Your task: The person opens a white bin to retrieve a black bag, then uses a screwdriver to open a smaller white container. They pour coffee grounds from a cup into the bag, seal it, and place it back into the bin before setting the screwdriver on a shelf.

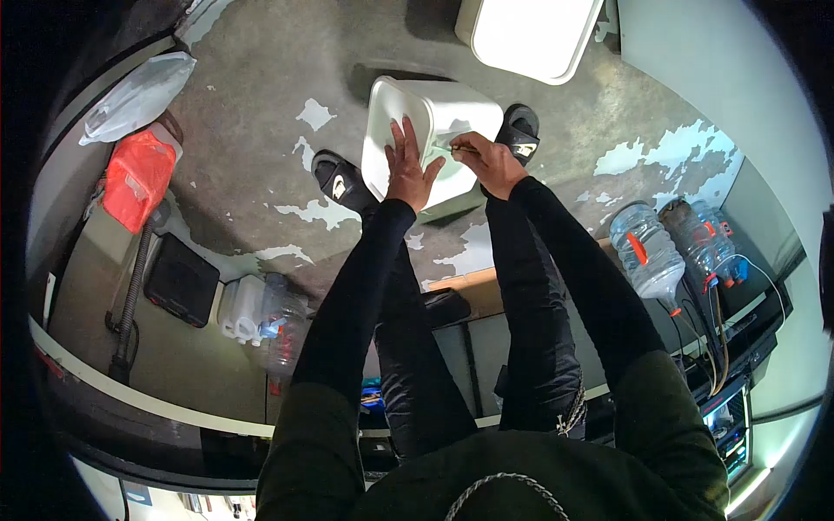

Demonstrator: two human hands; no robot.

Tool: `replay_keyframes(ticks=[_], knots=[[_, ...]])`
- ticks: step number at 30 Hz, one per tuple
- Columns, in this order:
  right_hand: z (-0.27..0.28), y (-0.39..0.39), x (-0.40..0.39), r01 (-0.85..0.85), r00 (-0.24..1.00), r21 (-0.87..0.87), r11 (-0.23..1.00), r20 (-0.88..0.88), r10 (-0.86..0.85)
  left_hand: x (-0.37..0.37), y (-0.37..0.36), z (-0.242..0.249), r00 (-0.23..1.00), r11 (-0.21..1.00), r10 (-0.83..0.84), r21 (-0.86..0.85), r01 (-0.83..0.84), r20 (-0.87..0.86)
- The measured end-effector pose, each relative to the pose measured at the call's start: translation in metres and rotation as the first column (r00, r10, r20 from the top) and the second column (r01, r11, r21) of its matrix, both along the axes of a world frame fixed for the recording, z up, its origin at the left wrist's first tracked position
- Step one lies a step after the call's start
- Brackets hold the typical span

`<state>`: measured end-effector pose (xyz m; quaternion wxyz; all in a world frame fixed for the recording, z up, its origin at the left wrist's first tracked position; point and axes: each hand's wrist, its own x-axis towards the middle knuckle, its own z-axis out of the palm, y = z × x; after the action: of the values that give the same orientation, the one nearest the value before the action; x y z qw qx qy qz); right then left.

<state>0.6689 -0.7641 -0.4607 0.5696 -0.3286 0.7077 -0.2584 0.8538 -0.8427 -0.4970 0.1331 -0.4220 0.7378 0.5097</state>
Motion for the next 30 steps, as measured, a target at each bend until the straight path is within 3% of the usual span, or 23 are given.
replay_keyframes(ticks=[2,4,5,7,9,11,13,15,17,19,23,25,28,30], knots=[[-0.006,0.001,0.000,0.064,0.997,0.004,0.998,0.033,-0.064,0.000,0.001,0.000,1.000,1.000,0.020,-0.006,-0.021,-0.015],[-0.016,0.003,0.000,0.098,0.949,0.245,0.965,0.268,-0.165,0.000,0.003,0.001,0.999,0.999,0.035,-0.006,-0.035,-0.016],[-0.022,0.005,0.003,0.101,0.947,0.242,0.965,0.274,-0.167,0.001,0.004,0.001,0.998,0.999,0.053,-0.007,-0.053,-0.017],[-0.033,0.007,0.011,0.219,0.842,0.227,0.949,0.448,-0.301,0.006,0.002,-0.001,0.996,0.996,0.086,0.015,-0.086,0.001],[-0.042,0.008,0.022,0.258,0.802,0.274,0.927,0.474,-0.363,0.013,0.004,-0.003,0.993,0.992,0.114,0.043,-0.115,0.021],[-0.051,0.009,0.033,0.544,0.648,0.163,0.823,0.542,-0.536,0.011,-0.002,0.001,0.985,0.986,0.167,-0.003,-0.167,-0.039],[-0.057,0.008,0.032,0.532,0.606,0.199,0.823,0.590,-0.534,0.010,-0.005,0.006,0.990,0.987,0.140,-0.085,-0.139,0.010],[-0.056,0.006,0.036,0.469,0.710,0.177,0.865,0.507,-0.489,0.009,-0.008,0.011,0.991,0.981,0.120,-0.162,-0.109,0.063],[-0.065,0.008,0.043,0.522,0.675,0.136,0.842,0.538,-0.505,0.008,-0.012,0.007,0.973,0.953,0.210,-0.205,-0.225,-0.090],[-0.065,0.009,0.046,0.572,0.640,0.093,0.815,0.570,-0.515,0.008,-0.017,0.011,0.969,0.944,0.224,-0.221,-0.243,-0.108],[-0.057,0.011,0.047,0.580,0.673,0.145,0.802,0.470,-0.572,0.004,-0.032,0.021,0.965,0.953,0.228,-0.174,-0.248,-0.129],[-0.056,0.012,0.046,0.588,0.676,0.142,0.796,0.455,-0.580,0.006,-0.044,0.021,0.991,0.974,0.071,-0.208,-0.093,-0.111],[-0.051,0.009,0.041,0.557,0.720,0.103,0.824,0.435,-0.541,0.013,-0.062,0.014,0.997,0.988,0.036,-0.145,-0.045,-0.062],[-0.037,0.009,0.027,0.382,0.922,-0.029,0.924,-0.049,-0.383,0.018,-0.077,0.012,0.996,0.995,0.078,-0.064,-0.075,0.040]])
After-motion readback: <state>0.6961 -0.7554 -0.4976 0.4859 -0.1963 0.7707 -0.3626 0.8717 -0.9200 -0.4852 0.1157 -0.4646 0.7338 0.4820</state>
